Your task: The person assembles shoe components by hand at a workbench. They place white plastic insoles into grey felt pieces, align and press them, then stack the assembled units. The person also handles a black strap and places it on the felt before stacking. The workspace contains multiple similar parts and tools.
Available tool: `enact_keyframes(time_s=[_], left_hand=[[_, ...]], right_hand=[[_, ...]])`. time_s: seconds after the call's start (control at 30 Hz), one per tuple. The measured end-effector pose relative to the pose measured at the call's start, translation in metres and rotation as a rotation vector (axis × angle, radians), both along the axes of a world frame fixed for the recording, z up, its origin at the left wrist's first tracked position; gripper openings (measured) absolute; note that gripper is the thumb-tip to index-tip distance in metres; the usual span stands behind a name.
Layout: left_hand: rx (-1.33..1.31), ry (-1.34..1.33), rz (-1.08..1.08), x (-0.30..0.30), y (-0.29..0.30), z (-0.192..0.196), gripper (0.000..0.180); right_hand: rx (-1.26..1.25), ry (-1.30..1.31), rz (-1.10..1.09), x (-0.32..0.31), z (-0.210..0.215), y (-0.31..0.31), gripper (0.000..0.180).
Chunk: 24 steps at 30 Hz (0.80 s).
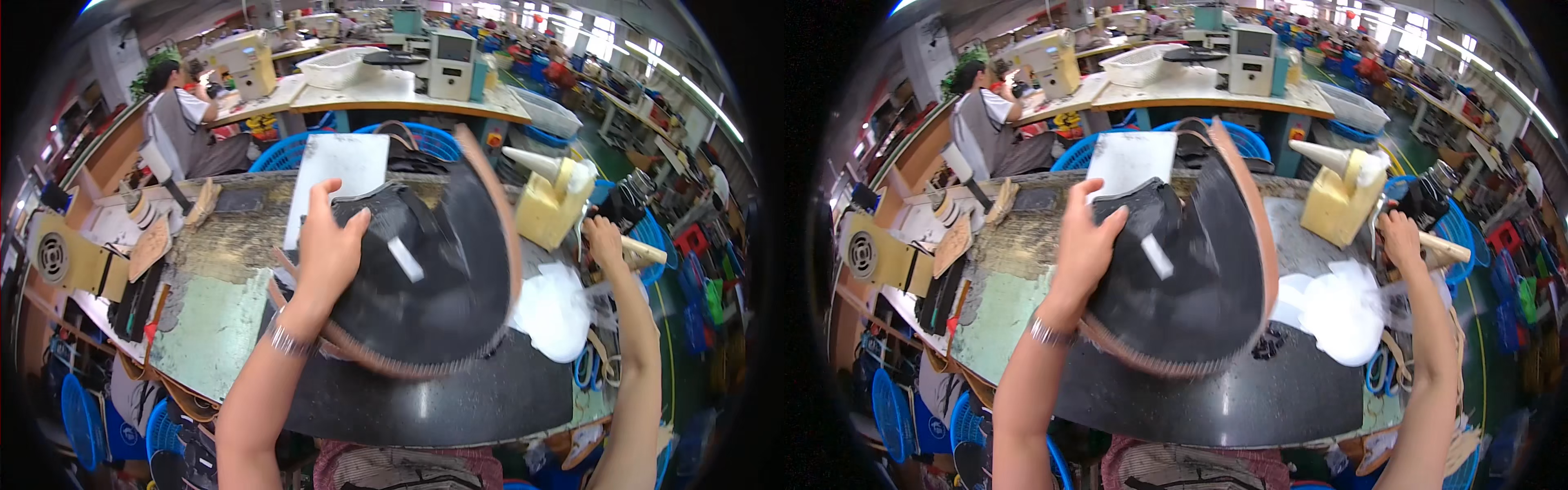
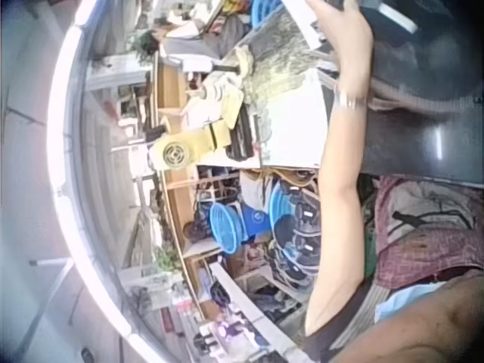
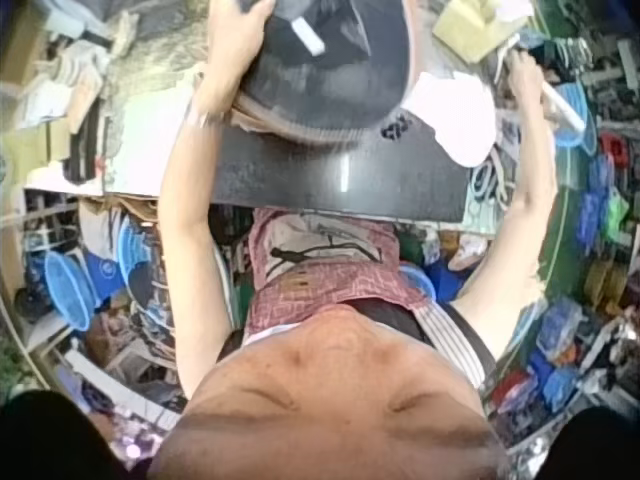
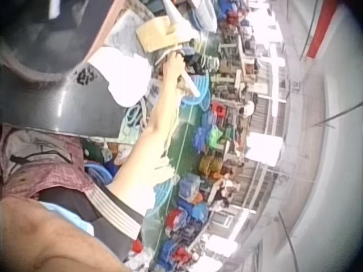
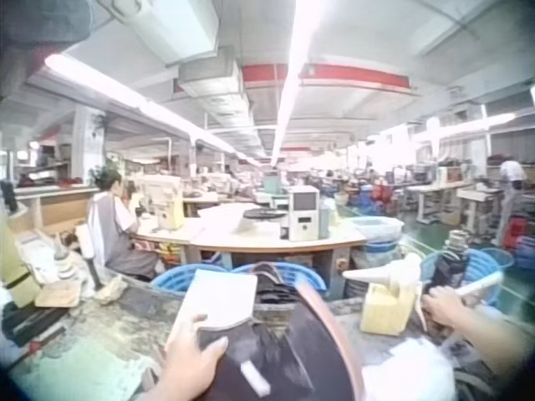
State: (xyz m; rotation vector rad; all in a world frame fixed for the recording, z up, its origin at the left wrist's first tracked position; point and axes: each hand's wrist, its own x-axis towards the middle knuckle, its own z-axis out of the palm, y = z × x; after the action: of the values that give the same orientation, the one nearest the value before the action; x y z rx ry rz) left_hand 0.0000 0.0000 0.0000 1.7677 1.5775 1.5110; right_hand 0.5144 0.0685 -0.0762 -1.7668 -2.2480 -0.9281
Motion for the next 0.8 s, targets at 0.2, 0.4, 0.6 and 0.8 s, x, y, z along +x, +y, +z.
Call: enact_keyframes(time_s=[0.2, 0.4, 0.6, 0.8], left_hand=[[-0.031, 0.462, 0.228, -0.045, 0.023, -0.083, 0.052], [-0.453, 0.015, 0.161, -0.073, 0.038, -0.099, 0.072], [-0.234, -0.417, -0.208, -0.080, 0.027, -0.108, 0.058], [-0.237, -0.548, -0.398, -0.099, 0.031, -0.110, 0.068]], right_hand=[[-0.096, 0.036, -0.115, -0.002, -0.046, 0.031, 0.031], [0.040, 0.323, -0.041, -0.013, -0.031, 0.022, 0.022], [-0.266, 1.498, 0.009, -0.158, -0.025, -0.034, 0.058], [-0.155, 1.689, 0.152, -0.278, -0.027, -0.067, 0.074]])
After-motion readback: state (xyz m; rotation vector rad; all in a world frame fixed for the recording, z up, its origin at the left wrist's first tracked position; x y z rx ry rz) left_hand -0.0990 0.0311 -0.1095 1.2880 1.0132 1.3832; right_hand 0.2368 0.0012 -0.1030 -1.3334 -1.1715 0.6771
